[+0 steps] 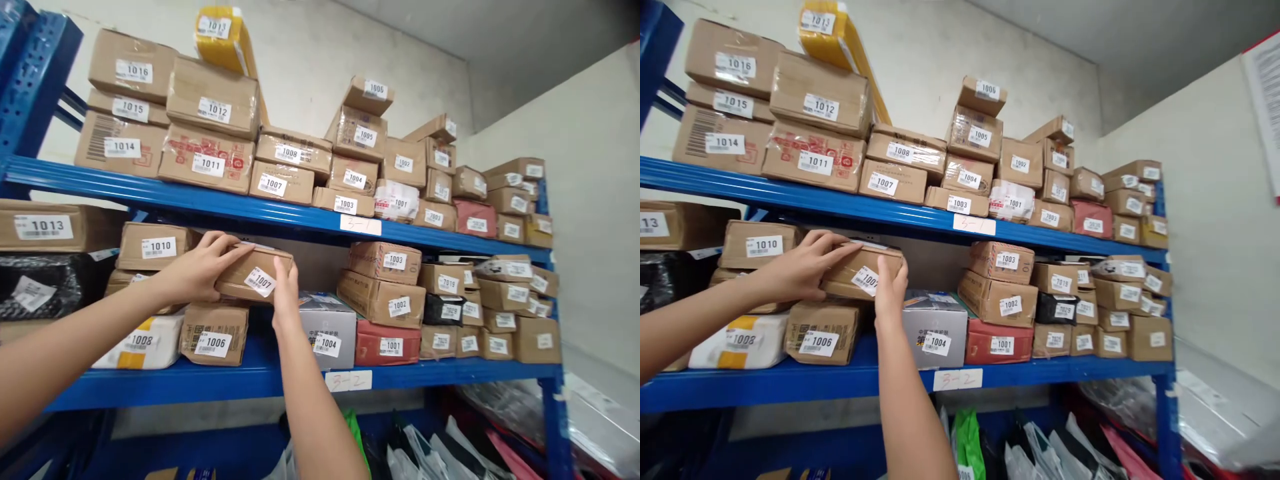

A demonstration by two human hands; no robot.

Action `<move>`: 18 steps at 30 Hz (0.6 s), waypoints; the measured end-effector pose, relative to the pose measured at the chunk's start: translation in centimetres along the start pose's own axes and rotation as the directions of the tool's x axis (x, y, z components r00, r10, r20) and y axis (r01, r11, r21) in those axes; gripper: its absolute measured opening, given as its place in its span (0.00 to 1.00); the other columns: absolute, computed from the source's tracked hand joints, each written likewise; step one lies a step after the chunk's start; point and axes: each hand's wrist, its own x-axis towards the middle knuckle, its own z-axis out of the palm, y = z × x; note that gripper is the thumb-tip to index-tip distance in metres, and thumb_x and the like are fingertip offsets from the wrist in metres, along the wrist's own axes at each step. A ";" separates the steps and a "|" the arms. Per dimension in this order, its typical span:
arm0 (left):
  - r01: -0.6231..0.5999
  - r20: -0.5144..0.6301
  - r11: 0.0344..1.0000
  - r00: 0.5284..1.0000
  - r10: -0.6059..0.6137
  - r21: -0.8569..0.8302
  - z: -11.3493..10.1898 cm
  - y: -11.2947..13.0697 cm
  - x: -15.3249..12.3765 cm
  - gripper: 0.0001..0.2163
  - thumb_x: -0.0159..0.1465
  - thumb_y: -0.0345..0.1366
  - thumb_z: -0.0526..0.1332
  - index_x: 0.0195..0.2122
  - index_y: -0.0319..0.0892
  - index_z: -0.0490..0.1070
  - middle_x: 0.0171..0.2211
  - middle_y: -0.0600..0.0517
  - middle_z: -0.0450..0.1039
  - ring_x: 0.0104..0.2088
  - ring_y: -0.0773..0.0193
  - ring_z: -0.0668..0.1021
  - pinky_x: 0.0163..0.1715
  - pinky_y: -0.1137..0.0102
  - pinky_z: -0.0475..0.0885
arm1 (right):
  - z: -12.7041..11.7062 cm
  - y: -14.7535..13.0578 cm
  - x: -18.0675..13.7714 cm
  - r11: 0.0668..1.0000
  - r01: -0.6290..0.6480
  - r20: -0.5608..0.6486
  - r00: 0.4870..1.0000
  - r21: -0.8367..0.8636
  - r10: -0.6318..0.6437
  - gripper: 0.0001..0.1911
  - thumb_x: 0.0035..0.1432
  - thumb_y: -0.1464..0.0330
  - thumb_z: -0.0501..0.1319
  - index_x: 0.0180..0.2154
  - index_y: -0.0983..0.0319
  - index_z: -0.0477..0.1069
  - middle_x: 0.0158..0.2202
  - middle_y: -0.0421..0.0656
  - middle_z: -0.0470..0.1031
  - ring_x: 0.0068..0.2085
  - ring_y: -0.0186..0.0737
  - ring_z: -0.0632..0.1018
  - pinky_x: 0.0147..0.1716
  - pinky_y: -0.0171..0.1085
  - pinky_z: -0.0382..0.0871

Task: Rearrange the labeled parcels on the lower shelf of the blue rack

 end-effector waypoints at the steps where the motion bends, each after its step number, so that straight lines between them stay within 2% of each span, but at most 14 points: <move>1: 0.020 -0.024 0.999 0.999 -0.021 -0.047 0.1 0.9 0.8 0.47 0.44 0.27 0.62 0.67 0.44 0.47 0.56 0.41 0.58 0.57 0.45 0.59 0.54 0.51 0.66 | -1.5 -0.3 0.4 0.999 -0.007 -0.005 1.000 -0.032 0.007 0.37 0.63 0.47 0.46 0.63 0.65 0.53 0.53 0.55 0.73 0.50 0.48 0.77 0.45 0.44 0.74; 4: 0.054 -0.054 0.976 0.996 -0.067 -0.211 1.4 3.9 3.5 0.48 0.43 0.28 0.65 0.67 0.43 0.48 0.57 0.41 0.55 0.56 0.45 0.58 0.56 0.50 0.65 | -6.3 -1.3 1.0 0.986 -0.035 -0.011 0.999 -0.161 0.034 0.41 0.62 0.46 0.48 0.66 0.65 0.47 0.60 0.58 0.66 0.57 0.51 0.72 0.53 0.47 0.68; 6: 0.039 -0.054 0.951 0.997 -0.058 -0.307 2.7 6.1 5.3 0.49 0.42 0.28 0.67 0.67 0.41 0.49 0.57 0.40 0.55 0.55 0.45 0.58 0.56 0.51 0.65 | -9.3 -2.0 0.9 0.961 -0.070 -0.019 0.998 -0.268 0.067 0.45 0.61 0.46 0.48 0.67 0.70 0.43 0.63 0.63 0.59 0.61 0.57 0.67 0.57 0.51 0.63; 9: -0.020 -0.047 0.913 0.999 0.001 -0.407 4.1 9.0 7.8 0.50 0.41 0.26 0.67 0.67 0.40 0.49 0.58 0.39 0.54 0.57 0.44 0.56 0.55 0.53 0.67 | -12.2 -3.1 0.0 0.882 -0.159 -0.088 0.987 -0.443 0.134 0.52 0.58 0.48 0.54 0.65 0.83 0.39 0.62 0.75 0.55 0.60 0.75 0.63 0.58 0.66 0.51; 11: -0.041 -0.029 0.896 0.999 0.032 -0.442 4.4 10.4 9.4 0.51 0.41 0.24 0.67 0.68 0.39 0.48 0.58 0.38 0.53 0.57 0.42 0.56 0.53 0.53 0.69 | -13.2 -3.5 -0.7 0.825 -0.179 -0.135 0.983 -0.536 0.125 0.54 0.55 0.50 0.59 0.64 0.85 0.41 0.60 0.78 0.57 0.58 0.82 0.63 0.56 0.70 0.49; 14: -0.083 -0.029 0.875 0.996 0.079 -0.477 4.2 11.3 10.5 0.50 0.41 0.22 0.67 0.67 0.38 0.49 0.59 0.35 0.52 0.60 0.40 0.55 0.54 0.51 0.68 | -13.6 -2.9 -1.2 0.775 -0.116 -0.189 0.982 -0.621 -0.004 0.51 0.55 0.49 0.57 0.65 0.80 0.45 0.59 0.74 0.59 0.58 0.77 0.64 0.54 0.64 0.58; 16: -0.092 -0.020 0.823 0.995 0.097 -0.561 4.0 11.2 9.7 0.48 0.46 0.28 0.69 0.68 0.38 0.48 0.62 0.34 0.48 0.63 0.40 0.53 0.59 0.50 0.63 | -13.6 -1.6 -1.3 0.785 -0.059 -0.232 0.967 -0.617 -0.109 0.49 0.55 0.48 0.55 0.64 0.80 0.48 0.58 0.73 0.60 0.59 0.75 0.64 0.54 0.63 0.60; 18: -0.044 -0.020 0.774 0.999 0.041 -0.632 3.9 10.7 7.5 0.45 0.53 0.37 0.68 0.69 0.40 0.45 0.66 0.34 0.41 0.66 0.41 0.49 0.62 0.49 0.59 | -13.4 0.0 -1.8 0.820 0.027 -0.287 0.930 -0.571 -0.231 0.49 0.54 0.47 0.55 0.62 0.81 0.52 0.57 0.74 0.61 0.59 0.75 0.63 0.54 0.64 0.60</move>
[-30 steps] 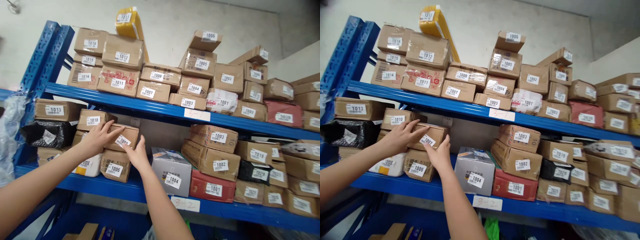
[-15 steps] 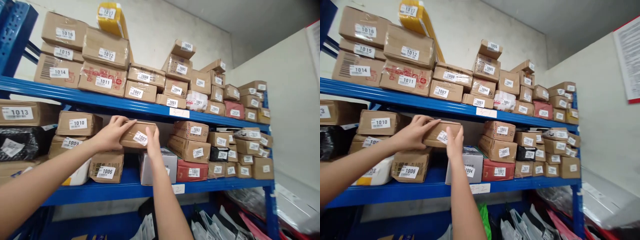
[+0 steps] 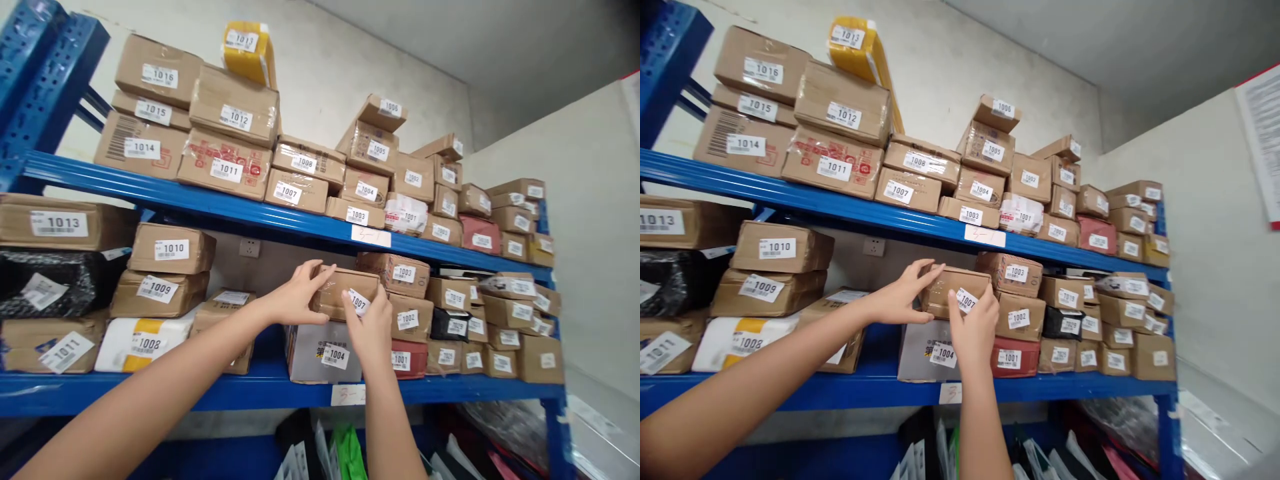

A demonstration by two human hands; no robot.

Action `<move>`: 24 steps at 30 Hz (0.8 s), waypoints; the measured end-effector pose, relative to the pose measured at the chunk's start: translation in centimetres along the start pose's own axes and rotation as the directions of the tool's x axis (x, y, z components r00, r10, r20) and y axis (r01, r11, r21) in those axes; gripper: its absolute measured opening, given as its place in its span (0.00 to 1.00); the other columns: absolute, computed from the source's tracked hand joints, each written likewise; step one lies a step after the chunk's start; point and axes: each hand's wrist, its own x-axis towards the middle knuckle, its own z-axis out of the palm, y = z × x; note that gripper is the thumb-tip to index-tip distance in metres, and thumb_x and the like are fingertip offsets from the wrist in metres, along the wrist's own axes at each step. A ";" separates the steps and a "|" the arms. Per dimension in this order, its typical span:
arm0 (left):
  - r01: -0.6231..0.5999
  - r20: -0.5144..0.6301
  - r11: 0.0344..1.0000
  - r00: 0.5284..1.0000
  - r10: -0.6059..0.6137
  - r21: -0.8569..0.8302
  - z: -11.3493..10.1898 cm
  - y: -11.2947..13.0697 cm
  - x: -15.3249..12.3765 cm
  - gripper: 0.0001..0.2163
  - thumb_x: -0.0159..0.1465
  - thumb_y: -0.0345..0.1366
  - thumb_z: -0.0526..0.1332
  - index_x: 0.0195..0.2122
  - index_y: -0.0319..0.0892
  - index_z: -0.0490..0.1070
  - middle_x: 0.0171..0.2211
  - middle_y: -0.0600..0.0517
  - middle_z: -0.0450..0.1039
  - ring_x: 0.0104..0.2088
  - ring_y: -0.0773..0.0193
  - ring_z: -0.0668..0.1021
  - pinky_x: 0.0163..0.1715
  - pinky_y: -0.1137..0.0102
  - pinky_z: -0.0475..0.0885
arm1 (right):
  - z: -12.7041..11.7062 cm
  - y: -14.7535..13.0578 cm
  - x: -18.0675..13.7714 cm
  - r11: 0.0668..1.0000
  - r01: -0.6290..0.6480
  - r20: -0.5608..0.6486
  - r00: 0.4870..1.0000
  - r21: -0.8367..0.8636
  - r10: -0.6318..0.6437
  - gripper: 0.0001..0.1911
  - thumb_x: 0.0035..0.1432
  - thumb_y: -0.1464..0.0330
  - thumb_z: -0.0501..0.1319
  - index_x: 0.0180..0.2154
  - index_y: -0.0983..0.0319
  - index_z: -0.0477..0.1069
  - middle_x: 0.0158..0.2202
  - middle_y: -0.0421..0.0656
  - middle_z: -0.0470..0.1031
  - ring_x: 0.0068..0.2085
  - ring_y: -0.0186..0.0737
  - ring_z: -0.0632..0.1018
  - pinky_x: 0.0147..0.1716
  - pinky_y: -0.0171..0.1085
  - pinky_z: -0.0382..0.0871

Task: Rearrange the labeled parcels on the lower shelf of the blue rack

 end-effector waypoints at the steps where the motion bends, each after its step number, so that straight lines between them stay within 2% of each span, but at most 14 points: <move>1: 0.032 -0.067 0.999 0.997 -0.032 0.004 -0.2 -0.3 -1.6 0.42 0.57 0.41 0.65 0.69 0.42 0.44 0.66 0.35 0.39 0.67 0.42 0.48 0.62 0.48 0.57 | 0.4 0.4 -0.7 0.998 0.054 -0.084 0.995 0.045 -0.051 0.47 0.55 0.47 0.55 0.60 0.81 0.54 0.55 0.73 0.62 0.59 0.74 0.63 0.54 0.65 0.60; 2: 0.068 -0.170 0.997 0.984 -0.059 0.048 -0.4 -0.7 -3.4 0.38 0.60 0.42 0.62 0.68 0.45 0.45 0.67 0.36 0.39 0.67 0.43 0.48 0.62 0.47 0.57 | 0.9 0.6 -1.5 0.988 0.131 -0.179 0.977 0.079 -0.115 0.44 0.56 0.49 0.56 0.59 0.79 0.56 0.54 0.72 0.63 0.58 0.72 0.65 0.53 0.65 0.61; 3: 0.111 -0.309 0.986 0.949 -0.067 0.127 -0.8 -1.2 -5.3 0.33 0.62 0.41 0.60 0.67 0.47 0.48 0.66 0.38 0.42 0.67 0.44 0.49 0.62 0.46 0.57 | 1.3 0.6 -2.5 0.969 0.224 -0.274 0.943 0.102 -0.189 0.39 0.57 0.52 0.58 0.58 0.76 0.58 0.53 0.69 0.65 0.57 0.69 0.66 0.52 0.64 0.63; 4: 0.171 -0.451 0.962 0.890 -0.058 0.214 -1.3 -2.0 -7.2 0.29 0.63 0.39 0.59 0.65 0.46 0.52 0.65 0.38 0.46 0.66 0.45 0.52 0.62 0.47 0.57 | 1.8 0.4 -3.5 0.938 0.325 -0.349 0.898 0.118 -0.267 0.33 0.58 0.57 0.60 0.58 0.72 0.60 0.52 0.65 0.66 0.55 0.65 0.68 0.51 0.63 0.64; 6: 0.341 -0.661 0.873 0.750 -0.029 0.349 -2.8 -4.0 -10.2 0.25 0.62 0.37 0.59 0.61 0.42 0.58 0.61 0.36 0.52 0.64 0.44 0.56 0.61 0.47 0.58 | 2.9 -0.8 -5.7 0.843 0.508 -0.394 0.821 0.175 -0.413 0.25 0.59 0.66 0.61 0.56 0.66 0.61 0.49 0.58 0.68 0.53 0.56 0.71 0.49 0.57 0.68; 7: 0.417 -0.699 0.815 0.715 -0.020 0.403 -4.0 -5.2 -11.2 0.26 0.61 0.36 0.60 0.60 0.38 0.59 0.60 0.34 0.53 0.64 0.42 0.57 0.61 0.47 0.58 | 3.7 -1.5 -6.7 0.795 0.565 -0.368 0.803 0.221 -0.469 0.24 0.59 0.69 0.61 0.55 0.65 0.61 0.48 0.56 0.68 0.52 0.54 0.71 0.48 0.54 0.70; 8: 0.471 -0.698 0.752 0.716 -0.020 0.461 -5.3 -6.3 -11.9 0.28 0.60 0.36 0.61 0.60 0.35 0.58 0.60 0.32 0.53 0.64 0.40 0.57 0.61 0.47 0.58 | 4.5 -2.4 -7.6 0.758 0.592 -0.324 0.799 0.273 -0.507 0.23 0.58 0.70 0.60 0.55 0.64 0.61 0.48 0.55 0.68 0.52 0.52 0.71 0.47 0.52 0.71; 9: 0.503 -0.666 0.691 0.745 -0.041 0.520 -6.7 -7.4 -12.3 0.32 0.57 0.36 0.63 0.61 0.32 0.57 0.61 0.30 0.53 0.64 0.38 0.56 0.61 0.47 0.57 | 5.4 -3.2 -8.5 0.736 0.594 -0.270 0.804 0.324 -0.530 0.22 0.59 0.70 0.59 0.55 0.64 0.60 0.49 0.55 0.67 0.52 0.51 0.71 0.47 0.52 0.71; 11: 0.534 -0.564 0.576 0.812 -0.148 0.619 -9.5 -9.1 -12.4 0.42 0.50 0.37 0.68 0.63 0.27 0.53 0.61 0.28 0.54 0.63 0.36 0.57 0.61 0.45 0.56 | 7.1 -4.5 -9.9 0.737 0.542 -0.154 0.834 0.404 -0.529 0.22 0.59 0.69 0.58 0.55 0.64 0.60 0.52 0.56 0.65 0.55 0.52 0.69 0.49 0.53 0.71; 12: 0.544 -0.510 0.530 0.830 -0.226 0.650 -10.7 -9.6 -12.2 0.45 0.46 0.37 0.70 0.63 0.25 0.52 0.60 0.28 0.56 0.62 0.36 0.58 0.61 0.44 0.55 | 7.8 -5.0 -10.4 0.750 0.500 -0.102 0.854 0.433 -0.511 0.22 0.59 0.69 0.58 0.55 0.64 0.59 0.53 0.57 0.64 0.56 0.53 0.68 0.50 0.54 0.71; 15: 0.563 -0.398 0.463 0.821 -0.408 0.685 -13.0 -10.2 -11.8 0.44 0.44 0.38 0.69 0.61 0.26 0.55 0.58 0.30 0.61 0.59 0.35 0.62 0.57 0.37 0.56 | 8.7 -5.7 -11.0 0.779 0.407 -0.027 0.892 0.477 -0.450 0.22 0.59 0.69 0.57 0.55 0.63 0.60 0.54 0.56 0.63 0.57 0.52 0.67 0.51 0.55 0.71; 18: 0.549 -0.378 0.486 0.830 -0.409 0.680 -13.4 -10.1 -12.0 0.37 0.44 0.39 0.67 0.57 0.34 0.63 0.55 0.34 0.65 0.57 0.35 0.66 0.56 0.33 0.56 | 7.6 -5.1 -9.1 0.790 0.433 -0.154 0.900 0.434 -0.408 0.19 0.59 0.69 0.58 0.52 0.62 0.63 0.52 0.54 0.66 0.54 0.50 0.70 0.50 0.54 0.71; 21: 0.546 -0.439 0.517 0.837 -0.326 0.659 -12.9 -10.4 -12.4 0.39 0.38 0.38 0.71 0.55 0.42 0.66 0.55 0.35 0.67 0.56 0.33 0.66 0.58 0.34 0.52 | 5.5 -3.4 -4.8 0.847 0.459 -0.355 0.864 0.269 -0.356 0.18 0.58 0.68 0.60 0.50 0.62 0.65 0.48 0.54 0.70 0.51 0.53 0.71 0.50 0.57 0.68; 24: 0.549 -0.462 0.547 0.834 -0.302 0.632 -12.8 -11.1 -12.5 0.39 0.39 0.39 0.71 0.55 0.40 0.66 0.56 0.36 0.67 0.56 0.31 0.66 0.55 0.31 0.56 | 3.7 -1.4 -0.5 0.911 0.401 -0.378 0.861 0.094 -0.339 0.22 0.55 0.63 0.62 0.50 0.64 0.67 0.51 0.57 0.70 0.53 0.59 0.70 0.51 0.62 0.65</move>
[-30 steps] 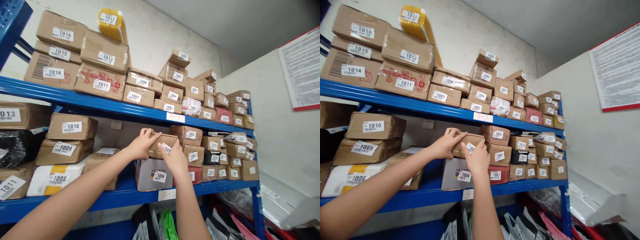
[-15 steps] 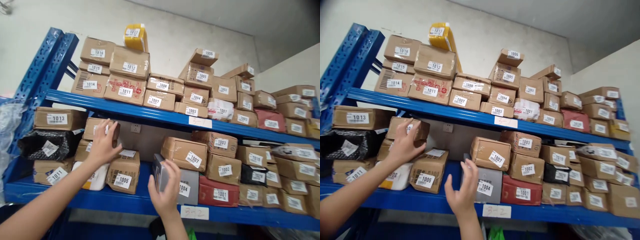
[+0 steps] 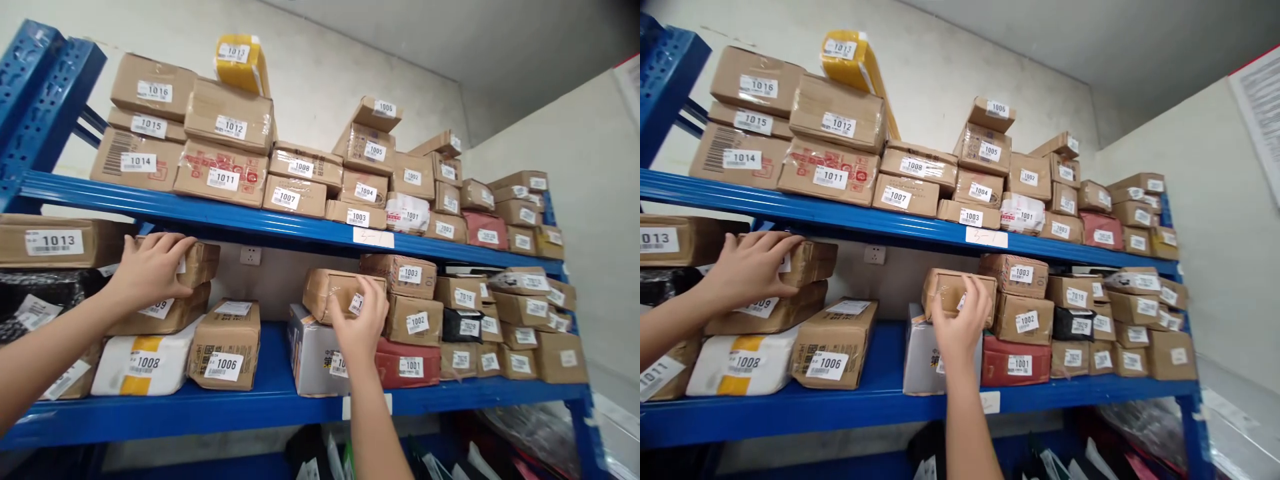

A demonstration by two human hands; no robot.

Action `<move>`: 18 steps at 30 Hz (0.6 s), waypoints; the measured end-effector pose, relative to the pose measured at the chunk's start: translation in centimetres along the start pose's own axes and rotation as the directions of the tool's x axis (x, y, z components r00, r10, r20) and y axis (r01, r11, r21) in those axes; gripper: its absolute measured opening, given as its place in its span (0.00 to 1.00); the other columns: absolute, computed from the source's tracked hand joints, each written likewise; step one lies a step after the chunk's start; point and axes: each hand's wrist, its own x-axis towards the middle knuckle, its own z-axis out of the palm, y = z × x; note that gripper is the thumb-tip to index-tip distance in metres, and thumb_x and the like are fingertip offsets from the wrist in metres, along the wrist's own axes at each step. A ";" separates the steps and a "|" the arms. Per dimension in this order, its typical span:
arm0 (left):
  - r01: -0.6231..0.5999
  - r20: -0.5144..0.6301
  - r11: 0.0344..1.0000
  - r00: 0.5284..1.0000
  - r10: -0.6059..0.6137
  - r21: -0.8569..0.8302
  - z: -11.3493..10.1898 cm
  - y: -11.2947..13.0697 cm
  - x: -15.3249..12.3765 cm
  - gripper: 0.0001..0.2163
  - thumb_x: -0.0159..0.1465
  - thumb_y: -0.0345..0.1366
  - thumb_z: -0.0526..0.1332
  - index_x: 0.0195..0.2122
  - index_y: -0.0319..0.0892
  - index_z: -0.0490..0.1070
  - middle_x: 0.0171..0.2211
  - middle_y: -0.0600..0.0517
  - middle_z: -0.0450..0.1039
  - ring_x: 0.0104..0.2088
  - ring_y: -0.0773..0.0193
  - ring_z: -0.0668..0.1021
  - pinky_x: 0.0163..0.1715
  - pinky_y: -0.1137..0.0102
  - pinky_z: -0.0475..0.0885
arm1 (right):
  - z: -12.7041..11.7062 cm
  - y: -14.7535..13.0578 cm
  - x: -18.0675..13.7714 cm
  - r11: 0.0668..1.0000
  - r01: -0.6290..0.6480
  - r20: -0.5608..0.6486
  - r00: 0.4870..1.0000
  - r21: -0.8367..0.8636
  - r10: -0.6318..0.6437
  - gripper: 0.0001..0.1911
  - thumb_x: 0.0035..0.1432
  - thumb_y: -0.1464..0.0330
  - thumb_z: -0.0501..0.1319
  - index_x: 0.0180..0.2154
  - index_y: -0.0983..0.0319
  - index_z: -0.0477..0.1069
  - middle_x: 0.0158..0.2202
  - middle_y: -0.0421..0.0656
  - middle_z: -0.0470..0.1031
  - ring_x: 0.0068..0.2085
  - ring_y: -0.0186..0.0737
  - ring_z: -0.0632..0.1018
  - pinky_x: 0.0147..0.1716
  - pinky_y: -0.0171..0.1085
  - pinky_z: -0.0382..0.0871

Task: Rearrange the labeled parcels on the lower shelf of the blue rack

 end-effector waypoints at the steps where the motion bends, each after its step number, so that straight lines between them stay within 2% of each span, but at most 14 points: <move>1: 0.007 0.017 1.000 1.000 -0.007 -0.012 0.1 -0.2 0.2 0.38 0.40 0.40 0.70 0.55 0.37 0.66 0.55 0.35 0.67 0.56 0.31 0.66 0.53 0.31 0.58 | -0.2 0.7 0.8 0.999 -0.006 0.013 1.000 -0.041 0.007 0.22 0.55 0.62 0.62 0.50 0.65 0.68 0.52 0.58 0.69 0.54 0.61 0.70 0.51 0.64 0.65; 4: -0.004 0.029 1.000 1.000 0.004 -0.010 -0.2 -0.6 0.6 0.41 0.41 0.42 0.70 0.57 0.32 0.65 0.54 0.32 0.67 0.55 0.29 0.66 0.49 0.30 0.61 | -1.0 0.3 0.8 0.999 0.049 0.033 0.998 0.020 -0.050 0.18 0.56 0.65 0.61 0.48 0.63 0.68 0.49 0.55 0.71 0.52 0.58 0.72 0.50 0.60 0.68; 6: -0.062 -0.071 0.998 0.996 0.062 0.007 -0.8 -0.2 -0.2 0.47 0.39 0.46 0.72 0.60 0.31 0.62 0.57 0.27 0.61 0.57 0.26 0.63 0.50 0.29 0.60 | -1.5 -1.7 -1.2 0.981 0.111 0.100 0.987 0.161 -0.128 0.16 0.58 0.68 0.60 0.49 0.61 0.67 0.47 0.51 0.72 0.51 0.52 0.73 0.50 0.55 0.70; 7: -0.107 -0.147 0.994 0.984 0.105 -0.011 -1.2 0.4 -1.2 0.47 0.42 0.49 0.71 0.61 0.31 0.61 0.59 0.26 0.58 0.59 0.26 0.62 0.51 0.31 0.60 | -1.7 -3.1 -2.8 0.967 0.110 0.178 0.972 0.229 -0.153 0.17 0.58 0.69 0.59 0.50 0.61 0.66 0.47 0.51 0.72 0.51 0.51 0.73 0.51 0.53 0.70; 9: -0.193 -0.293 0.972 0.945 0.148 -0.134 -1.7 2.4 -4.3 0.38 0.52 0.51 0.66 0.60 0.33 0.62 0.58 0.28 0.57 0.59 0.34 0.63 0.54 0.40 0.64 | -1.5 -6.0 -6.3 0.971 0.019 0.409 0.905 0.238 -0.118 0.24 0.57 0.68 0.60 0.55 0.61 0.62 0.53 0.53 0.68 0.55 0.53 0.71 0.52 0.54 0.71; 10: -0.191 -0.339 0.954 0.935 0.104 -0.233 -1.7 3.7 -6.3 0.28 0.60 0.47 0.60 0.57 0.35 0.63 0.55 0.33 0.61 0.57 0.41 0.67 0.54 0.45 0.67 | -1.1 -7.4 -8.2 0.976 -0.029 0.467 0.881 0.215 -0.077 0.30 0.55 0.67 0.61 0.58 0.62 0.58 0.55 0.56 0.65 0.57 0.56 0.69 0.52 0.56 0.71; 11: -0.156 -0.340 0.931 0.940 0.037 -0.331 -1.5 5.0 -8.4 0.21 0.64 0.44 0.57 0.54 0.36 0.64 0.51 0.36 0.63 0.54 0.46 0.69 0.53 0.49 0.69 | -0.3 -8.7 -9.9 0.982 -0.086 0.505 0.863 0.167 -0.010 0.36 0.53 0.67 0.62 0.61 0.64 0.53 0.57 0.59 0.62 0.58 0.60 0.67 0.52 0.59 0.70; 12: -0.086 -0.287 0.919 0.957 -0.030 -0.385 -1.1 6.3 -10.5 0.19 0.65 0.42 0.55 0.54 0.37 0.63 0.49 0.38 0.63 0.53 0.48 0.70 0.51 0.51 0.71 | 0.6 -9.9 -11.5 0.984 -0.138 0.522 0.850 0.109 0.061 0.42 0.51 0.66 0.64 0.64 0.65 0.49 0.59 0.62 0.59 0.60 0.64 0.64 0.51 0.62 0.69; 14: 0.015 -0.151 0.909 0.985 -0.085 -0.418 0.2 8.2 -13.9 0.22 0.66 0.41 0.52 0.59 0.35 0.56 0.52 0.36 0.60 0.56 0.47 0.67 0.50 0.51 0.72 | 3.2 -12.0 -13.7 0.978 -0.203 0.533 0.832 0.041 0.151 0.48 0.48 0.64 0.68 0.65 0.66 0.47 0.61 0.66 0.53 0.61 0.69 0.61 0.52 0.65 0.66; 16: 0.096 -0.105 0.909 0.983 -0.150 -0.406 1.6 9.0 -16.1 0.23 0.68 0.39 0.48 0.61 0.34 0.52 0.52 0.35 0.60 0.55 0.46 0.66 0.50 0.49 0.71 | 5.7 -13.4 -14.8 0.970 -0.240 0.493 0.841 -0.030 0.224 0.53 0.40 0.62 0.73 0.64 0.66 0.50 0.61 0.68 0.51 0.61 0.74 0.58 0.53 0.66 0.62; 18: 0.168 -0.120 0.914 0.967 -0.226 -0.370 2.7 8.8 -17.0 0.23 0.68 0.40 0.48 0.61 0.33 0.53 0.53 0.33 0.60 0.56 0.44 0.66 0.51 0.45 0.69 | 7.7 -14.4 -14.9 0.953 -0.290 0.436 0.848 -0.090 0.300 0.53 0.35 0.59 0.75 0.61 0.66 0.56 0.61 0.68 0.51 0.60 0.75 0.58 0.53 0.67 0.59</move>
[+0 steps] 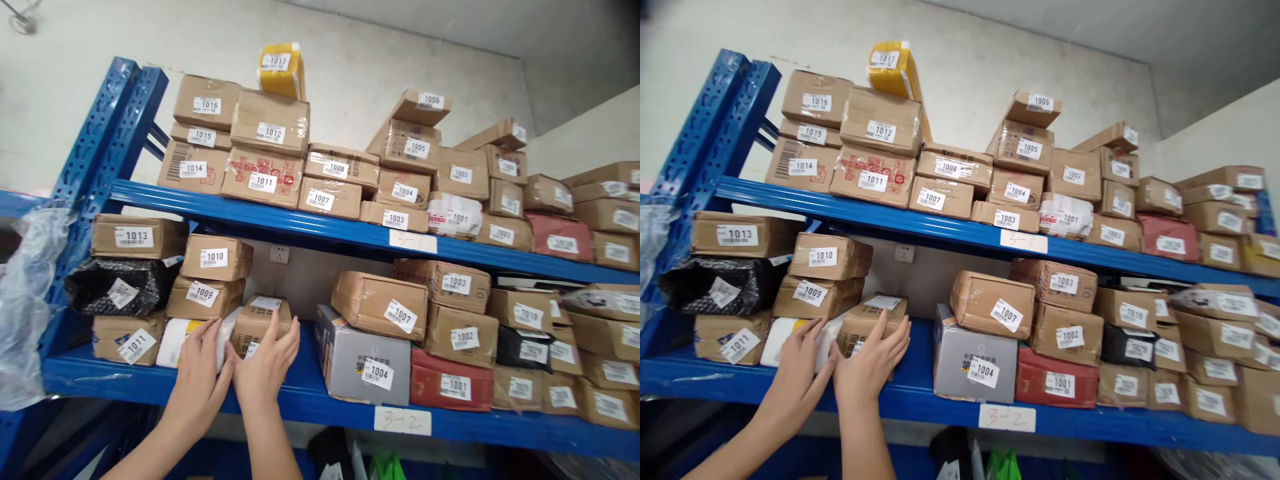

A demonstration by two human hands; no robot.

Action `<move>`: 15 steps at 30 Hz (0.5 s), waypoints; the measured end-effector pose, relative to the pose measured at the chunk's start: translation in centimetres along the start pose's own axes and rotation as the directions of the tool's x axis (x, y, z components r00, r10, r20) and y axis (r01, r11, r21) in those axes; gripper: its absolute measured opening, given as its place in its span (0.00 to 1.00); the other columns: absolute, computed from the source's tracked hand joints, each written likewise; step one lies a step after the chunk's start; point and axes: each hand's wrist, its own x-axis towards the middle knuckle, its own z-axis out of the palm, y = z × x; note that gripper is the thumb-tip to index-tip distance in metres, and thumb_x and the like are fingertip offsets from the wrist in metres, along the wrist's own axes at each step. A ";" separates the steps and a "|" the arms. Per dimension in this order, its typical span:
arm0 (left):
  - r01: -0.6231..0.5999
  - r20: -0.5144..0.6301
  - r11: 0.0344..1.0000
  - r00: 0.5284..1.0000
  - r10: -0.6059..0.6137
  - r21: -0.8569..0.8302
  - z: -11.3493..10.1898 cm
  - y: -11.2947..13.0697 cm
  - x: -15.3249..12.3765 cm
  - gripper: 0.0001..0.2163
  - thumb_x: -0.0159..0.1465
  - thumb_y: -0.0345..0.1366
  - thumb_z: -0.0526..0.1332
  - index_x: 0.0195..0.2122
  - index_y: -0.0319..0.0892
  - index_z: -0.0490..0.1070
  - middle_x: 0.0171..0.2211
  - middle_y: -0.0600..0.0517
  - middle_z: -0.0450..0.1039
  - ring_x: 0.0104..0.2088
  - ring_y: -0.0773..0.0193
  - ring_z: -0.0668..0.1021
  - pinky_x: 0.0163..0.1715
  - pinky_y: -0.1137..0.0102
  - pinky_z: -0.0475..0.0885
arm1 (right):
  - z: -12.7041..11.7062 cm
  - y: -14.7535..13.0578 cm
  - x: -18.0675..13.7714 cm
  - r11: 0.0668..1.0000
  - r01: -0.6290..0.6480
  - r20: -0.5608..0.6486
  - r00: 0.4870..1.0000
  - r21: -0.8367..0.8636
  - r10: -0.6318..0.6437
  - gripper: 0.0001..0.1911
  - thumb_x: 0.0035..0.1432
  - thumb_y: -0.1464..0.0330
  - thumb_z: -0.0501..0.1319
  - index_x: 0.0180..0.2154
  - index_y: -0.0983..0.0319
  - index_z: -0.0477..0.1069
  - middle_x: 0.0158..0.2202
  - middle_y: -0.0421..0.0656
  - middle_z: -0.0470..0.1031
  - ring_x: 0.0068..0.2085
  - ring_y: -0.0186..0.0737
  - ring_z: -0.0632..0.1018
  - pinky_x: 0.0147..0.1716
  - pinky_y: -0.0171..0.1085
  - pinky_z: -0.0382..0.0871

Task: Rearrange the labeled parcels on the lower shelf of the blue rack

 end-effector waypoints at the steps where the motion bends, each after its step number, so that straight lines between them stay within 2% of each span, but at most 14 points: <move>1: 0.031 -0.026 0.999 0.999 -0.030 0.031 0.2 -0.5 -0.2 0.24 0.68 0.42 0.48 0.61 0.33 0.54 0.53 0.32 0.59 0.56 0.42 0.65 0.52 0.44 0.67 | 0.5 -0.4 0.3 0.999 -0.035 -0.025 0.999 -0.007 0.035 0.53 0.33 0.58 0.76 0.60 0.66 0.59 0.60 0.67 0.51 0.59 0.75 0.59 0.54 0.66 0.58; 5: 0.180 -0.053 0.974 0.983 -0.174 0.139 0.4 -2.0 -0.7 0.31 0.67 0.47 0.47 0.62 0.26 0.51 0.57 0.26 0.54 0.61 0.36 0.59 0.55 0.42 0.61 | 0.2 -0.6 0.9 0.996 -0.081 -0.041 0.996 0.033 0.082 0.49 0.31 0.60 0.77 0.56 0.64 0.63 0.56 0.65 0.55 0.53 0.73 0.62 0.50 0.66 0.60; 9: 0.325 -0.054 0.931 0.946 -0.320 0.166 1.0 -2.4 -1.2 0.39 0.62 0.52 0.50 0.63 0.19 0.47 0.59 0.22 0.49 0.62 0.32 0.55 0.58 0.43 0.58 | -1.0 0.5 1.6 0.979 -0.141 0.005 0.990 0.145 0.142 0.35 0.37 0.66 0.73 0.50 0.61 0.67 0.53 0.62 0.57 0.51 0.71 0.63 0.47 0.64 0.62; 11: 0.389 -0.076 0.907 0.921 -0.381 0.163 1.2 -2.1 -0.9 0.46 0.57 0.54 0.56 0.64 0.18 0.45 0.60 0.21 0.48 0.63 0.32 0.54 0.59 0.43 0.56 | -1.5 1.4 1.9 0.966 -0.181 0.007 0.983 0.186 0.183 0.32 0.37 0.69 0.72 0.48 0.60 0.68 0.51 0.59 0.58 0.50 0.70 0.64 0.47 0.63 0.63; 13: 0.459 -0.080 0.873 0.888 -0.452 0.165 1.1 -1.6 -0.2 0.50 0.51 0.53 0.62 0.65 0.21 0.43 0.61 0.23 0.47 0.63 0.33 0.53 0.60 0.45 0.55 | -2.2 2.3 2.0 0.965 -0.171 0.008 0.985 0.198 0.173 0.31 0.38 0.68 0.71 0.47 0.60 0.69 0.50 0.57 0.58 0.50 0.70 0.64 0.46 0.63 0.63; 15: 0.549 -0.082 0.816 0.835 -0.544 0.178 1.0 -0.9 0.7 0.52 0.48 0.51 0.66 0.65 0.25 0.44 0.60 0.27 0.49 0.61 0.33 0.56 0.59 0.46 0.57 | -3.1 3.0 2.0 0.975 -0.142 -0.019 0.989 0.171 0.148 0.30 0.40 0.66 0.71 0.48 0.59 0.69 0.51 0.58 0.57 0.51 0.71 0.63 0.46 0.64 0.62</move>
